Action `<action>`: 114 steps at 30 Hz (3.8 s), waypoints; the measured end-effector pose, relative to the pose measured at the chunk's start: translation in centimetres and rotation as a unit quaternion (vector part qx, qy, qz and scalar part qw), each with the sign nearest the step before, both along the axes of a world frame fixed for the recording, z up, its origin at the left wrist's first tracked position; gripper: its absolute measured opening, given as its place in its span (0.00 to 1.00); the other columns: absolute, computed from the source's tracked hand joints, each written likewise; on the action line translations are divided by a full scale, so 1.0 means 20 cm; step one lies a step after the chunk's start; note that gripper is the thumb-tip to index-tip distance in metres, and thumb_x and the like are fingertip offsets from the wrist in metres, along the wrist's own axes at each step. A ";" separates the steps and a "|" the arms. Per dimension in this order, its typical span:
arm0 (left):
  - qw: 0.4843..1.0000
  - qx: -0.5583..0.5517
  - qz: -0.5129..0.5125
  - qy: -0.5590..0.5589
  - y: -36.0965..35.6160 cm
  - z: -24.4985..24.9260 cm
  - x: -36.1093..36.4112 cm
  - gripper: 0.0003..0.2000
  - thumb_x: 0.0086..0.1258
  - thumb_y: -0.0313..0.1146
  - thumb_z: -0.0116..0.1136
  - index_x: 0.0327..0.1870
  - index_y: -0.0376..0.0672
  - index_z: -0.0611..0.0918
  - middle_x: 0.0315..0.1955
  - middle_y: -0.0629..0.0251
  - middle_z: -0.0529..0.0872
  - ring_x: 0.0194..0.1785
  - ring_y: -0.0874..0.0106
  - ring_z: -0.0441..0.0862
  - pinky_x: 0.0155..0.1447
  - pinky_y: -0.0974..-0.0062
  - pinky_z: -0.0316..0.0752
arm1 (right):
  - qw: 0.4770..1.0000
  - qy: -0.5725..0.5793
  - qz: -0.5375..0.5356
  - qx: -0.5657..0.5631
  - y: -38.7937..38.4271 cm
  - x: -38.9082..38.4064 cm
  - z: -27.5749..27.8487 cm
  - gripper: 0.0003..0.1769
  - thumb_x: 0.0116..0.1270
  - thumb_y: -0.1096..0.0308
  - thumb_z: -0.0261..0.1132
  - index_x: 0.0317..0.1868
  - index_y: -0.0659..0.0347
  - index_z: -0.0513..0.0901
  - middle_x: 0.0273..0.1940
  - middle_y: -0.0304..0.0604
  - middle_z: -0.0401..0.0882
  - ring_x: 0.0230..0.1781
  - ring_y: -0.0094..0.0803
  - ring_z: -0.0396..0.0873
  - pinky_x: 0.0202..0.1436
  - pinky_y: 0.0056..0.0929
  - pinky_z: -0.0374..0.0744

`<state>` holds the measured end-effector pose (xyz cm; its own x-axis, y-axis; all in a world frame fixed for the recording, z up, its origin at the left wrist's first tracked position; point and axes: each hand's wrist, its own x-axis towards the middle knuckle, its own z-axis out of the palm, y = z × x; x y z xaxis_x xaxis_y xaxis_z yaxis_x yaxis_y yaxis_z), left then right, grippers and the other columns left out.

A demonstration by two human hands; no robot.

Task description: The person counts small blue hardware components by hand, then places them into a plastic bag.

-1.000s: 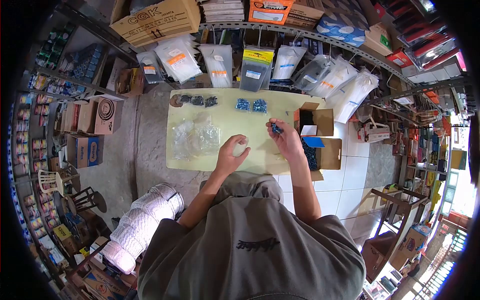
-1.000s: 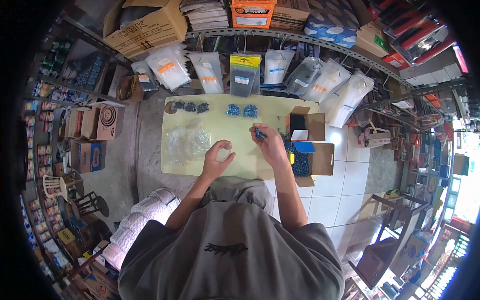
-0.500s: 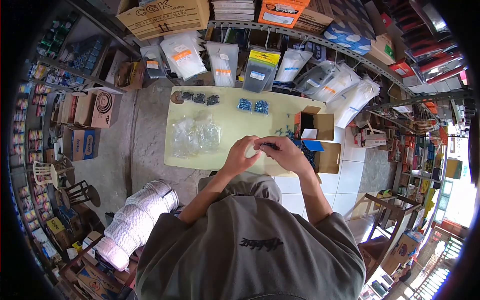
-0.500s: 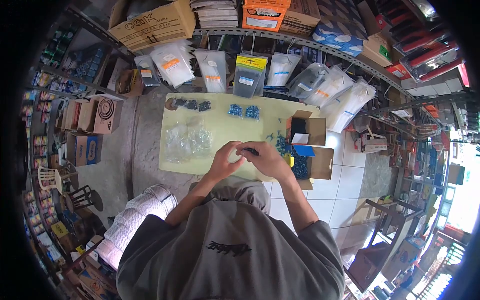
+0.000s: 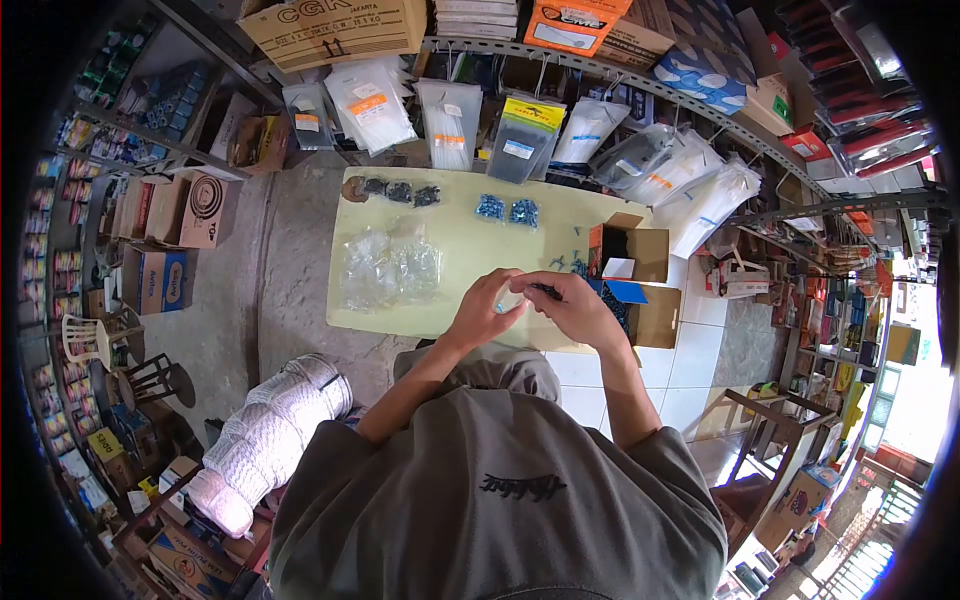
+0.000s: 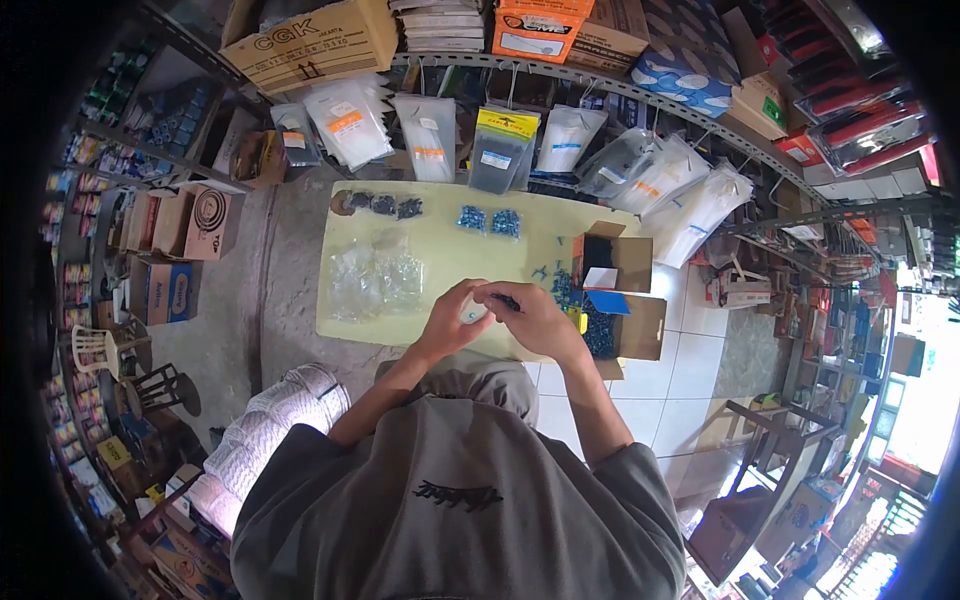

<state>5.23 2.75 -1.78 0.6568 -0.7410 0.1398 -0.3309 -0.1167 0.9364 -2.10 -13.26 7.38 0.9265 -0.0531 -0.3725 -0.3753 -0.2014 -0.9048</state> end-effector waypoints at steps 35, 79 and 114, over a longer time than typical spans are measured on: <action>1.000 -0.003 -0.017 0.018 -0.02 -0.02 -0.02 0.21 0.56 0.28 0.64 0.53 0.41 0.74 0.45 0.56 0.82 0.49 0.55 0.80 0.53 0.63 0.75 | 1.000 -0.018 0.011 -0.022 0.02 -0.02 0.05 0.14 0.73 0.72 0.54 0.53 0.67 0.79 0.40 0.38 0.82 0.34 0.21 0.73 0.41 0.23 0.75; 0.998 -0.010 -0.036 0.048 -0.06 -0.44 0.01 0.20 0.56 0.24 0.64 0.52 0.40 0.77 0.45 0.58 0.84 0.51 0.63 0.82 0.56 0.70 0.75 | 0.957 0.075 -0.179 0.214 0.05 0.00 -0.56 0.15 0.69 0.74 0.52 0.54 0.62 0.79 0.48 0.38 0.82 0.35 0.19 0.71 0.40 0.16 0.71; 0.999 -0.005 -0.041 0.017 -0.06 -0.43 0.00 0.21 0.52 0.25 0.66 0.49 0.40 0.75 0.41 0.56 0.82 0.47 0.54 0.80 0.52 0.63 0.75 | 0.932 0.082 -0.189 0.297 0.00 -0.02 -0.49 0.15 0.74 0.74 0.49 0.54 0.75 0.75 0.52 0.51 0.78 0.52 0.37 0.80 0.59 0.28 0.79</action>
